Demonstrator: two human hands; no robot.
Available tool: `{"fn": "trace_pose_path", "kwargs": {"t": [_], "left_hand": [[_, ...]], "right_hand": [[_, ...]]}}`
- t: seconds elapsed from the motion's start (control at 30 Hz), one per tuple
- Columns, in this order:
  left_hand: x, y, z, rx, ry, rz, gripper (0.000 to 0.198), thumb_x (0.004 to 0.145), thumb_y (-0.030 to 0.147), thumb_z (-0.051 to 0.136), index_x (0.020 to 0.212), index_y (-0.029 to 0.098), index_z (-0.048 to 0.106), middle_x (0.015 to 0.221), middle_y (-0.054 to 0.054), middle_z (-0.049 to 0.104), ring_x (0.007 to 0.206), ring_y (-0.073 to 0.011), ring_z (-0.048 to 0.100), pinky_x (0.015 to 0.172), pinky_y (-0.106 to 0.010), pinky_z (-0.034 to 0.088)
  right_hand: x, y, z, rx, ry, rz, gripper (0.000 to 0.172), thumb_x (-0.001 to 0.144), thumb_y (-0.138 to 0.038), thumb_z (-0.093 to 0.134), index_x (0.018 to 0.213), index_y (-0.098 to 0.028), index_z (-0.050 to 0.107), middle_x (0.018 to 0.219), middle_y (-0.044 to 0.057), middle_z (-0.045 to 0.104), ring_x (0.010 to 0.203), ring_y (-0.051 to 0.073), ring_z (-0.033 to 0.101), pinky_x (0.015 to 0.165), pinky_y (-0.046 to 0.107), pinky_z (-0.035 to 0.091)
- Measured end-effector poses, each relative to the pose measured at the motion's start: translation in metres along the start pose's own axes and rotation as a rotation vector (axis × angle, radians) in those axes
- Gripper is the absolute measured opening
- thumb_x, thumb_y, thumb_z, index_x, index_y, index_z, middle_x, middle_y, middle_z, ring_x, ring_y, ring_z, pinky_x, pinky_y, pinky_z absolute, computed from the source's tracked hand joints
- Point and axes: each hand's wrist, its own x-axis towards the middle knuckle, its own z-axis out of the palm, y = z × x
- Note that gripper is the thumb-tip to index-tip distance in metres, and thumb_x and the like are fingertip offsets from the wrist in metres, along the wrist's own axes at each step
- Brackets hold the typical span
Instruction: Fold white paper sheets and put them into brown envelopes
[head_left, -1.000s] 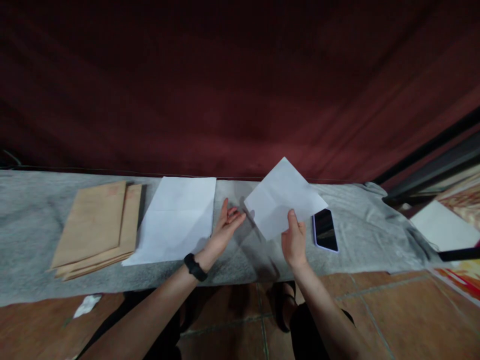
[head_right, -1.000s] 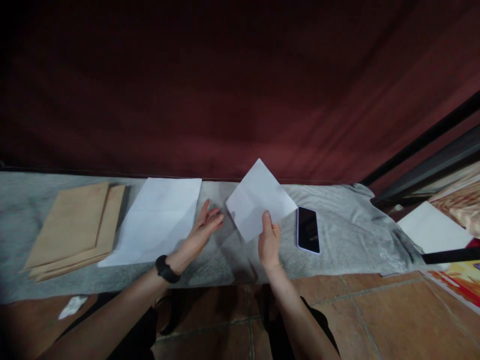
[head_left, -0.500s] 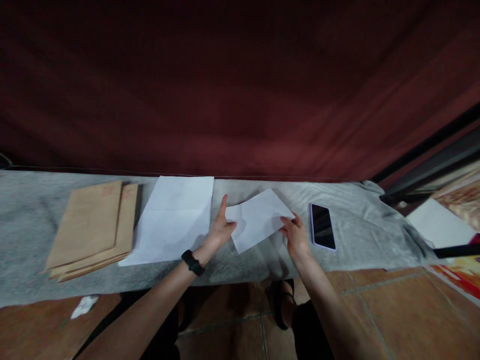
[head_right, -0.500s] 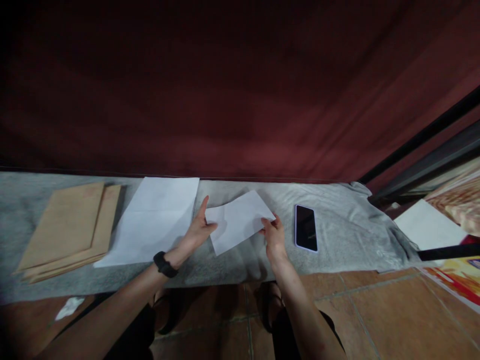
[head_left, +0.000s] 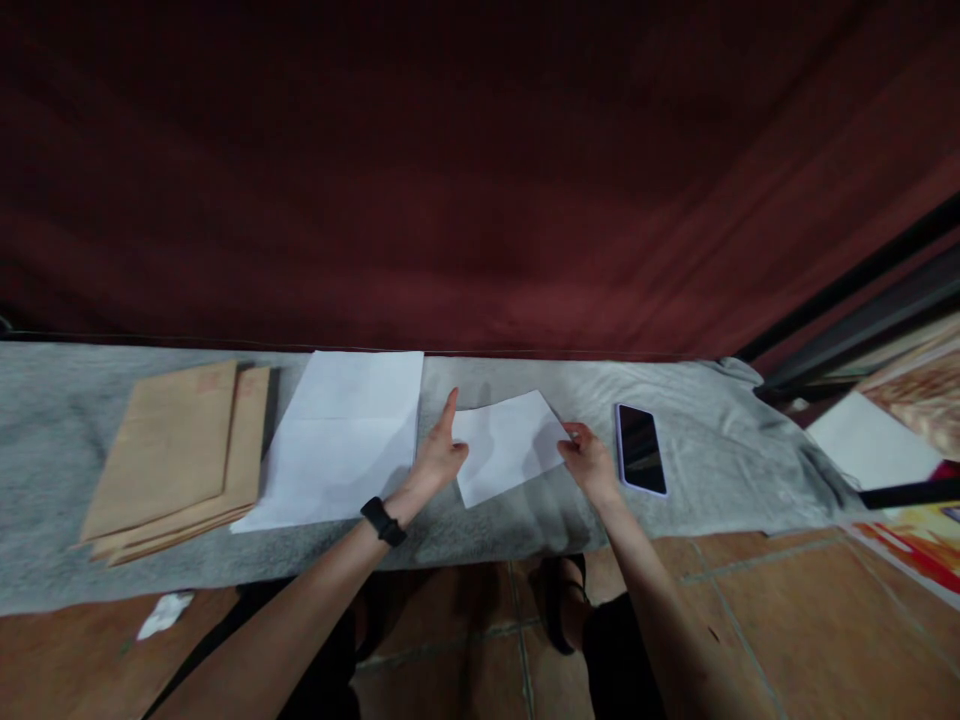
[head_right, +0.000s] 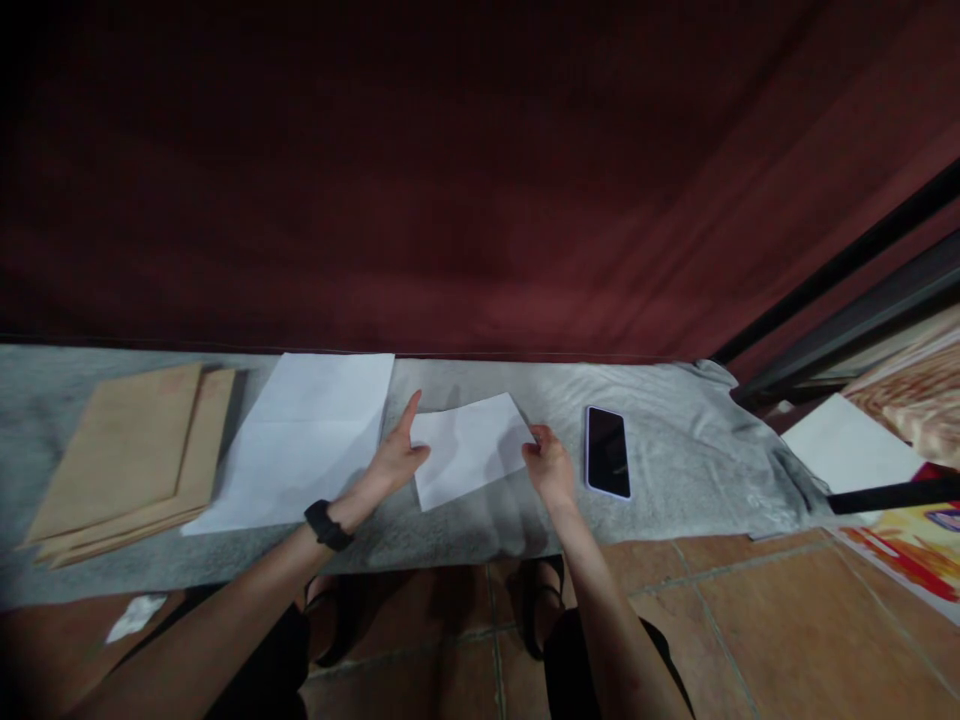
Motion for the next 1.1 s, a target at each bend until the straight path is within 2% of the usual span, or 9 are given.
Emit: {"fn": "trace_pose_path", "kwargs": {"t": [0.1, 0.17, 0.27, 0.33, 0.47, 0.63, 0.77, 0.97, 1.1], "left_hand": [[0.001, -0.002, -0.001, -0.027, -0.009, -0.007, 0.096, 0.072, 0.006, 0.049, 0.158, 0.019, 0.010, 0.145, -0.014, 0.052, 0.085, -0.0141, 0.065, 0.087, -0.030, 0.051], [0.003, -0.002, -0.003, -0.044, -0.021, 0.002, 0.096, 0.072, 0.005, 0.048, 0.158, 0.019, 0.007, 0.152, -0.014, 0.045, 0.102, -0.0173, 0.065, 0.094, -0.032, 0.049], [0.007, -0.001, -0.006, -0.028, -0.076, 0.031, 0.096, 0.072, 0.002, 0.045, 0.158, 0.018, 0.008, 0.160, -0.013, 0.030, 0.133, -0.0215, 0.049, 0.109, -0.036, 0.040], [0.009, -0.001, -0.006, 0.000, -0.138, 0.047, 0.096, 0.071, -0.001, 0.044, 0.158, 0.018, 0.010, 0.161, -0.011, 0.026, 0.141, -0.0212, 0.039, 0.115, -0.036, 0.034], [0.010, -0.004, 0.002, 0.100, -0.124, 0.088, 0.093, 0.072, -0.002, 0.044, 0.158, 0.016, 0.013, 0.158, -0.013, 0.034, 0.141, -0.0211, 0.040, 0.115, -0.035, 0.035], [-0.003, -0.001, 0.018, 0.433, -0.050, 0.165, 0.080, 0.082, 0.000, 0.042, 0.156, 0.021, 0.020, 0.141, -0.015, 0.052, 0.117, -0.0241, 0.062, 0.099, -0.037, 0.050], [-0.015, 0.002, 0.024, 0.599, -0.017, 0.234, 0.074, 0.085, -0.002, 0.037, 0.154, 0.024, 0.026, 0.148, -0.016, 0.042, 0.120, -0.0255, 0.060, 0.093, -0.035, 0.054], [-0.023, 0.006, 0.024, 0.711, 0.026, 0.311, 0.083, 0.077, -0.011, 0.035, 0.154, 0.020, 0.027, 0.159, -0.017, 0.026, 0.132, -0.0286, 0.050, 0.101, -0.038, 0.049], [-0.028, 0.011, 0.023, 0.838, 0.016, 0.328, 0.082, 0.078, -0.009, 0.037, 0.154, 0.022, 0.029, 0.162, -0.014, 0.021, 0.124, -0.0286, 0.055, 0.096, -0.040, 0.052]], "right_hand": [[-0.002, -0.001, -0.002, -0.125, -0.043, -0.014, 0.031, 0.081, -0.025, 0.052, 0.108, -0.022, 0.067, 0.081, 0.003, 0.070, 0.074, 0.020, 0.067, 0.067, 0.029, 0.049], [-0.004, -0.001, -0.003, -0.211, -0.067, -0.040, 0.031, 0.083, -0.023, 0.050, 0.110, -0.021, 0.067, 0.084, 0.004, 0.071, 0.079, 0.022, 0.067, 0.072, 0.031, 0.050], [-0.004, -0.004, -0.003, -0.291, 0.005, -0.115, 0.034, 0.086, -0.023, 0.049, 0.116, -0.018, 0.065, 0.097, 0.009, 0.070, 0.090, 0.025, 0.067, 0.083, 0.036, 0.052], [-0.005, -0.009, 0.001, -0.298, 0.067, -0.212, 0.037, 0.088, -0.024, 0.048, 0.121, -0.016, 0.063, 0.109, 0.013, 0.067, 0.101, 0.027, 0.065, 0.091, 0.040, 0.051], [-0.014, -0.022, 0.025, -0.235, 0.004, -0.442, 0.041, 0.097, -0.028, 0.042, 0.133, -0.014, 0.057, 0.135, 0.016, 0.058, 0.124, 0.026, 0.055, 0.106, 0.041, 0.045], [-0.036, -0.032, 0.055, -0.431, -0.136, -0.588, 0.049, 0.102, -0.038, 0.038, 0.148, -0.018, 0.043, 0.157, 0.011, 0.037, 0.145, 0.027, 0.032, 0.117, 0.048, 0.028], [-0.042, -0.034, 0.058, -0.568, -0.143, -0.587, 0.053, 0.104, -0.041, 0.035, 0.152, -0.020, 0.036, 0.159, 0.010, 0.031, 0.147, 0.028, 0.028, 0.119, 0.049, 0.023], [-0.031, -0.026, 0.049, -0.659, -0.108, -0.527, 0.053, 0.104, -0.042, 0.035, 0.153, -0.022, 0.035, 0.159, 0.010, 0.031, 0.146, 0.029, 0.030, 0.117, 0.048, 0.024], [-0.023, -0.014, 0.042, -0.692, -0.060, -0.478, 0.053, 0.104, -0.040, 0.034, 0.152, -0.019, 0.035, 0.159, 0.011, 0.030, 0.146, 0.029, 0.030, 0.117, 0.047, 0.024]]}}
